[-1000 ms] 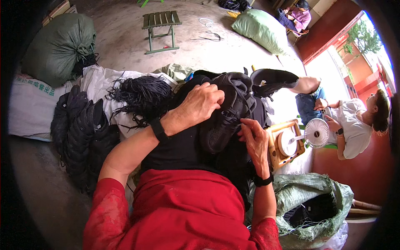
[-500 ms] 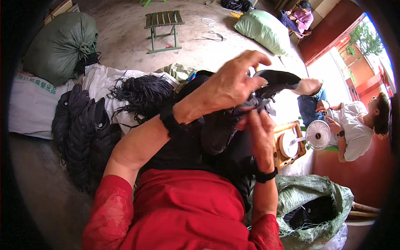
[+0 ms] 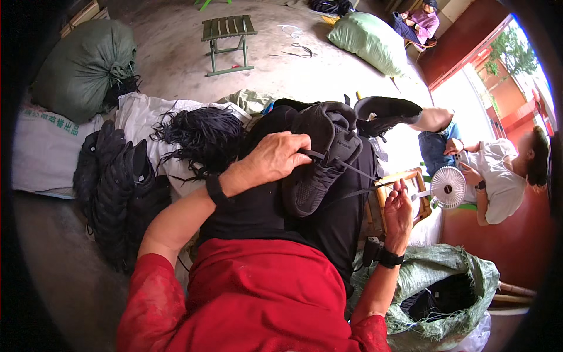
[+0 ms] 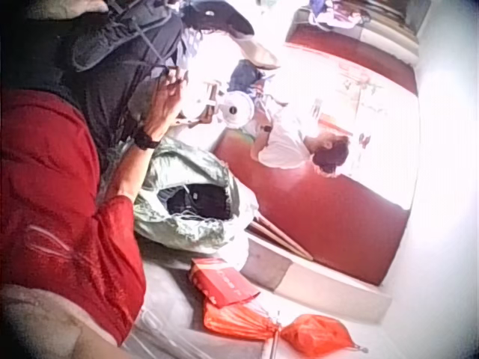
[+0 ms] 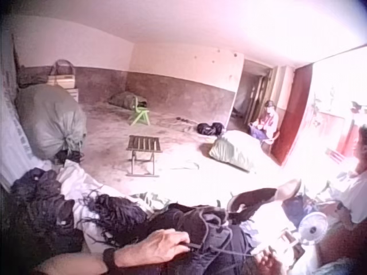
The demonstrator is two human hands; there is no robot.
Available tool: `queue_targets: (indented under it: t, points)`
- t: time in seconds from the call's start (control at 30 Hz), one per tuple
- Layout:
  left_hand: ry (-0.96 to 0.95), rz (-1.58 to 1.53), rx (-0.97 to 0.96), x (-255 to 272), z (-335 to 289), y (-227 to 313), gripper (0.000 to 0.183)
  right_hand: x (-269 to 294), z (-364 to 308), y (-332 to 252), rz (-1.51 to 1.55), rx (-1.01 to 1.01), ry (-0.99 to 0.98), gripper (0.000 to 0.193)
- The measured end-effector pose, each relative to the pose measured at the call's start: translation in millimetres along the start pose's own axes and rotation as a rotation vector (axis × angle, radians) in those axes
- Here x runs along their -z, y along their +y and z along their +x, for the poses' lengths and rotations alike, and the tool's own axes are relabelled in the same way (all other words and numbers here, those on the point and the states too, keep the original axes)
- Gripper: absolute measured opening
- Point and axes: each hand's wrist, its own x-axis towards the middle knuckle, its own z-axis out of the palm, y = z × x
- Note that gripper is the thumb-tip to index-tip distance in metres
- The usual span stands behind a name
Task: Insert and thread laces into a black athletic shoe.
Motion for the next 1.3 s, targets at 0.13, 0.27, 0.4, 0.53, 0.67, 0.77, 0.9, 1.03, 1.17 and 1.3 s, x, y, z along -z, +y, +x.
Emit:
queue_targets:
  t: [0.13,0.27,0.4,0.53,0.67,0.77,0.9,1.03,1.17,1.3]
  points:
    - [-0.214,-0.358,0.171,28.2,10.9,11.4,0.018,-13.6,-10.8,5.1,-0.606,0.166,0.230,0.041]
    - [-0.228,-0.617,0.208,39.5,32.3,28.7,0.016,-63.9,-25.0,18.3,-1.222,0.543,0.268,0.053]
    - [-0.209,-0.566,0.114,31.2,54.7,42.6,0.019,-117.9,-24.9,57.2,-1.312,0.514,-0.229,0.093]
    - [-0.231,-0.527,0.075,28.7,74.9,49.3,0.020,-132.9,-25.3,80.0,-1.565,0.384,-0.264,0.123]
    - [-0.089,-0.713,0.040,38.9,103.4,52.4,0.021,-128.4,-25.7,83.8,-1.632,0.495,-0.291,0.125]
    - [0.058,-0.816,-0.051,43.9,113.4,48.8,0.023,-126.7,-25.5,83.7,-1.700,0.525,-0.272,0.126]
    - [-0.101,-0.536,-0.018,33.5,101.0,32.0,0.033,-121.6,-24.2,77.3,-1.664,0.452,-0.331,0.119]
    - [0.115,0.198,-0.212,30.5,78.9,2.0,0.045,-112.5,-18.1,64.5,-1.584,0.474,-0.373,0.109]
    - [-0.045,0.095,-0.293,7.6,63.7,-6.1,0.055,-110.6,-13.8,57.6,-1.475,0.508,-0.387,0.087]
    - [0.062,0.077,-0.223,-5.9,52.4,-9.7,0.047,-114.8,-11.1,53.4,-1.480,0.586,-0.349,0.073]
